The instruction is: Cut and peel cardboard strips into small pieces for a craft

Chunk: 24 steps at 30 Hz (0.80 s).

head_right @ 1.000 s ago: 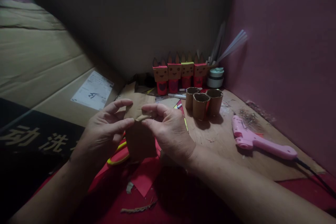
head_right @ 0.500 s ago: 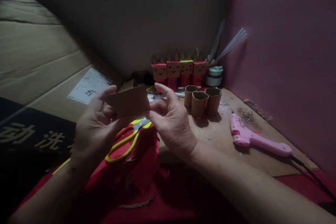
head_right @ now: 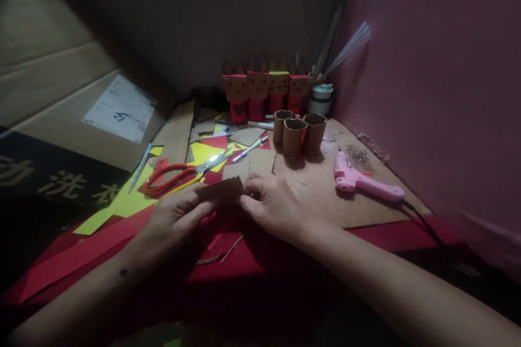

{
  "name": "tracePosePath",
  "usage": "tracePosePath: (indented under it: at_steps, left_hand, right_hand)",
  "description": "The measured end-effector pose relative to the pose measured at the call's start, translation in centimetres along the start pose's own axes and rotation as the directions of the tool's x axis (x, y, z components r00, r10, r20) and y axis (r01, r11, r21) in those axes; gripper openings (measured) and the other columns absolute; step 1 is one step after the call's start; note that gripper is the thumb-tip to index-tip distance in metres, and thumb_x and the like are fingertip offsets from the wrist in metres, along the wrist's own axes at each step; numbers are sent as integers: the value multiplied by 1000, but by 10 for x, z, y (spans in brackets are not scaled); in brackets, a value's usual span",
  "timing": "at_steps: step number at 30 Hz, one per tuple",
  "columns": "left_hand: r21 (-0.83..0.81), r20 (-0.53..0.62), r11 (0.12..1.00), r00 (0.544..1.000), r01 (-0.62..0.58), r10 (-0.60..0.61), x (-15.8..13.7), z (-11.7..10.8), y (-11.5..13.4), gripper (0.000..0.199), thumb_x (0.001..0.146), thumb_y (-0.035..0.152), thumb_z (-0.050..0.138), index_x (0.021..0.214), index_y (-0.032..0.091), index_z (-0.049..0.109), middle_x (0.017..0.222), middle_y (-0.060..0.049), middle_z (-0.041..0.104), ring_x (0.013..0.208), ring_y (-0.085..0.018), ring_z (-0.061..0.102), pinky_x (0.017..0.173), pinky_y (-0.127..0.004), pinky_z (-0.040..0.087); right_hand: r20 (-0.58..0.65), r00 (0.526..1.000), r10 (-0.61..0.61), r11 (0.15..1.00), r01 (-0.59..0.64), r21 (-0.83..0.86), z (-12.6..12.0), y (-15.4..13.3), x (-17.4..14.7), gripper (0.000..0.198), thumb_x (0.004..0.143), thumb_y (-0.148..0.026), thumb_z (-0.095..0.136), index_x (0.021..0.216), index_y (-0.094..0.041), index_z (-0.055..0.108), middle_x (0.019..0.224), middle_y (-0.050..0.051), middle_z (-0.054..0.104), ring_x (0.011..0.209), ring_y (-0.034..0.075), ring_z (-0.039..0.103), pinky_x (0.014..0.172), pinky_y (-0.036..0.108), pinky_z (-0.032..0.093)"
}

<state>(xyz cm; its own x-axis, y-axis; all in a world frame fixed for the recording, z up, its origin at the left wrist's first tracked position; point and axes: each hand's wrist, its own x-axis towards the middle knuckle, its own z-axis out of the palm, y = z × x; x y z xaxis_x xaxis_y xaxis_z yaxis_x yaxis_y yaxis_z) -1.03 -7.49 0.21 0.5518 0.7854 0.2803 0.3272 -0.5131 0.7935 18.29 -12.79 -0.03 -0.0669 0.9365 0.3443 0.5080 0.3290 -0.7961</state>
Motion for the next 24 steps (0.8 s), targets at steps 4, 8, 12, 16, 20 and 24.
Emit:
tracePosePath:
  at_steps: [4, 8, 12, 16, 20, 24]
  left_hand:
    - [-111, 42, 977, 983, 180, -176, -2, 5, 2, 14, 78, 29, 65, 76, 21, 77, 77, -6, 72, 70, -20, 63, 60, -26, 49]
    - [-294, 103, 910, 956, 293, -275, 6, 5, 8, 11, 73, 28, 69, 72, 19, 76, 60, -4, 67, 53, -16, 57, 41, -20, 42]
    - [-200, 156, 922, 940, 331, -304, 19, 2, 7, 21, 68, 28, 73, 51, 17, 67, 41, 1, 51, 33, -8, 38, 29, -18, 23]
    - [-135, 156, 915, 920, 380, -359, 30, 0, 4, 32, 64, 22, 77, 38, 17, 58, 34, 1, 45, 29, -6, 36, 28, -19, 18]
    - [-122, 182, 897, 898, 425, -401, 35, 3, 0, 31, 66, 21, 76, 40, 17, 59, 33, -1, 49, 26, -8, 39, 27, -19, 23]
    - [-62, 256, 864, 844, 500, -470, 38, 3, -1, 35, 68, 29, 75, 41, 17, 57, 33, -3, 51, 25, -11, 44, 28, -21, 31]
  right_hand:
    - [106, 982, 158, 985, -164, 46, 2, 7, 5, 10, 77, -18, 60, 74, -16, 69, 71, 2, 64, 65, 15, 56, 59, 29, 44]
    - [149, 971, 188, 937, -223, 271, 1, 12, 12, 8, 74, -15, 61, 75, -17, 68, 73, 2, 66, 64, 15, 58, 57, 27, 45]
    - [183, 935, 303, 883, -348, 314, -1, 13, 16, 7, 67, -10, 65, 65, -17, 66, 62, 3, 64, 54, 14, 55, 46, 25, 40]
    - [176, 932, 317, 880, -358, 312, -2, 13, 19, 10, 65, -7, 65, 64, -17, 66, 61, 3, 64, 51, 13, 53, 41, 24, 37]
    - [150, 940, 306, 906, -336, 257, -2, 15, 24, 14, 62, -2, 64, 59, -16, 65, 54, 3, 59, 46, 12, 49, 40, 26, 33]
    - [69, 957, 280, 912, -288, 294, 0, 20, 30, 19, 55, 5, 66, 58, -14, 64, 54, 4, 55, 51, 15, 52, 43, 28, 36]
